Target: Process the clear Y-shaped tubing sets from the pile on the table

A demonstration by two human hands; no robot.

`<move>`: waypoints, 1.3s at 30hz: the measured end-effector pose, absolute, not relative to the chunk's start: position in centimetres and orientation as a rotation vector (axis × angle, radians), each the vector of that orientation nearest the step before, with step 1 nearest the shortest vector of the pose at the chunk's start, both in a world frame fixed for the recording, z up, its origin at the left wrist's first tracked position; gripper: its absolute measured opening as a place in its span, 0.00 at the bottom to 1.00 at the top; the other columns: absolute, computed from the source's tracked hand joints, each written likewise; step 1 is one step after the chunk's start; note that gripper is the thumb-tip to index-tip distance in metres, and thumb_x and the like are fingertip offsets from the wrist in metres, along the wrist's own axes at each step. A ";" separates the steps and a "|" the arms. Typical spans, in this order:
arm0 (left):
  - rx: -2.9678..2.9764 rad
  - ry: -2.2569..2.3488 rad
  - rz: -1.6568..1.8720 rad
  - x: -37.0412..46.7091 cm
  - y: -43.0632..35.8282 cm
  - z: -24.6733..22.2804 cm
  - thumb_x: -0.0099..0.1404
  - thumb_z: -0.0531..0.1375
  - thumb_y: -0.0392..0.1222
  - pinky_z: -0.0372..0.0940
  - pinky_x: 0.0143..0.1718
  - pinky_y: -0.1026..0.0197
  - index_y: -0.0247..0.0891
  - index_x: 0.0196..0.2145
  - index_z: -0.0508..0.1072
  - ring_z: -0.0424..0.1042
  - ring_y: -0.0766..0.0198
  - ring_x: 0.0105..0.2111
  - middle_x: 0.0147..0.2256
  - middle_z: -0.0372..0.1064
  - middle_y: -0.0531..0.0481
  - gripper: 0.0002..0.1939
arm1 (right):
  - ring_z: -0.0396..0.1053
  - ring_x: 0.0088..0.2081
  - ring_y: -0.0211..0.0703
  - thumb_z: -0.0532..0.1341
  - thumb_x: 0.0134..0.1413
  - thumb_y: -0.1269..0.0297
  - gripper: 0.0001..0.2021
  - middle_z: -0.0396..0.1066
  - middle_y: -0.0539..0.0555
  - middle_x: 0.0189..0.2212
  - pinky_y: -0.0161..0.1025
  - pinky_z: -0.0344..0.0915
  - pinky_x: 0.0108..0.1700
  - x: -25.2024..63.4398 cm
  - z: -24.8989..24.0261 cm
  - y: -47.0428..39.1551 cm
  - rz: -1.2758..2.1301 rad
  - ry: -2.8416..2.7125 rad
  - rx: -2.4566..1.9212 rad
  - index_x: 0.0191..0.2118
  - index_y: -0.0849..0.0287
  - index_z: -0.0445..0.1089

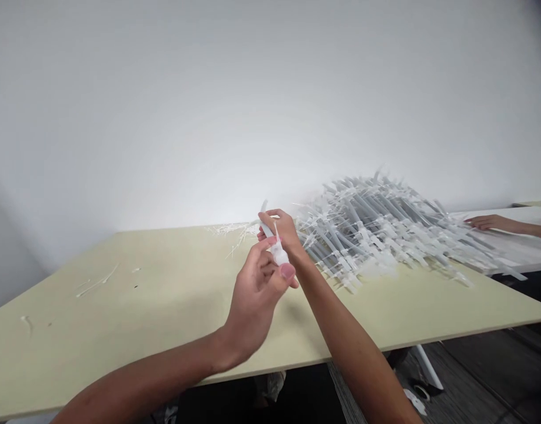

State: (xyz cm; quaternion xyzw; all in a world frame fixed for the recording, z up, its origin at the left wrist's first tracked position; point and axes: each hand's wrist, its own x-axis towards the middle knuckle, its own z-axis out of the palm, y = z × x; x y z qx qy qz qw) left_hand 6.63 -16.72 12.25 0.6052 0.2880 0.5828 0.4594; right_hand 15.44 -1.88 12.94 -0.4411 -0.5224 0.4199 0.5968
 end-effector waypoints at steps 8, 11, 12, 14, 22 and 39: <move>1.424 0.531 1.399 6.6 -18.5 13.3 0.59 0.59 0.51 0.65 0.40 0.54 0.37 0.52 0.63 0.70 0.62 0.31 0.31 0.66 0.49 0.26 | 0.64 0.20 0.34 0.61 0.47 0.59 0.11 0.66 0.50 0.19 0.31 0.61 0.22 16.5 15.1 -6.1 0.927 -1.171 -1.035 0.33 0.62 0.66; 1.434 0.542 1.362 6.4 -18.7 13.6 0.59 0.59 0.51 0.65 0.40 0.54 0.37 0.52 0.63 0.70 0.61 0.31 0.31 0.67 0.48 0.26 | 0.64 0.21 0.34 0.62 0.46 0.58 0.11 0.66 0.50 0.19 0.31 0.61 0.22 16.8 15.3 -6.6 0.926 -1.210 -1.058 0.30 0.62 0.67; 1.441 0.554 1.347 6.3 -18.9 13.8 0.58 0.60 0.50 0.65 0.40 0.54 0.38 0.52 0.63 0.70 0.61 0.32 0.31 0.67 0.48 0.27 | 0.64 0.21 0.34 0.62 0.46 0.58 0.11 0.66 0.51 0.19 0.31 0.61 0.22 16.8 15.2 -6.7 0.928 -1.227 -1.062 0.29 0.62 0.66; 1.447 0.585 1.323 6.0 -19.4 14.2 0.56 0.62 0.50 0.65 0.40 0.53 0.39 0.52 0.64 0.70 0.60 0.32 0.32 0.68 0.47 0.27 | 0.64 0.20 0.34 0.63 0.44 0.57 0.12 0.67 0.51 0.19 0.31 0.60 0.22 16.7 15.1 -6.8 0.947 -1.264 -1.073 0.27 0.62 0.66; 1.461 0.626 1.281 5.5 -20.4 15.0 0.53 0.64 0.50 0.67 0.35 0.54 0.42 0.52 0.65 0.68 0.58 0.31 0.30 0.68 0.47 0.29 | 0.65 0.19 0.36 0.64 0.43 0.53 0.15 0.68 0.52 0.18 0.32 0.60 0.20 16.0 14.6 -6.5 1.059 -1.323 -1.111 0.28 0.62 0.66; 1.682 0.702 1.357 4.7 -9.0 4.5 0.66 0.48 0.49 0.59 0.43 0.55 0.38 0.54 0.58 0.66 0.62 0.35 0.35 0.64 0.47 0.21 | 0.60 0.16 0.36 0.56 0.47 0.50 0.20 0.63 0.45 0.18 0.34 0.57 0.20 16.5 4.4 4.3 0.728 -1.163 -1.199 0.42 0.60 0.60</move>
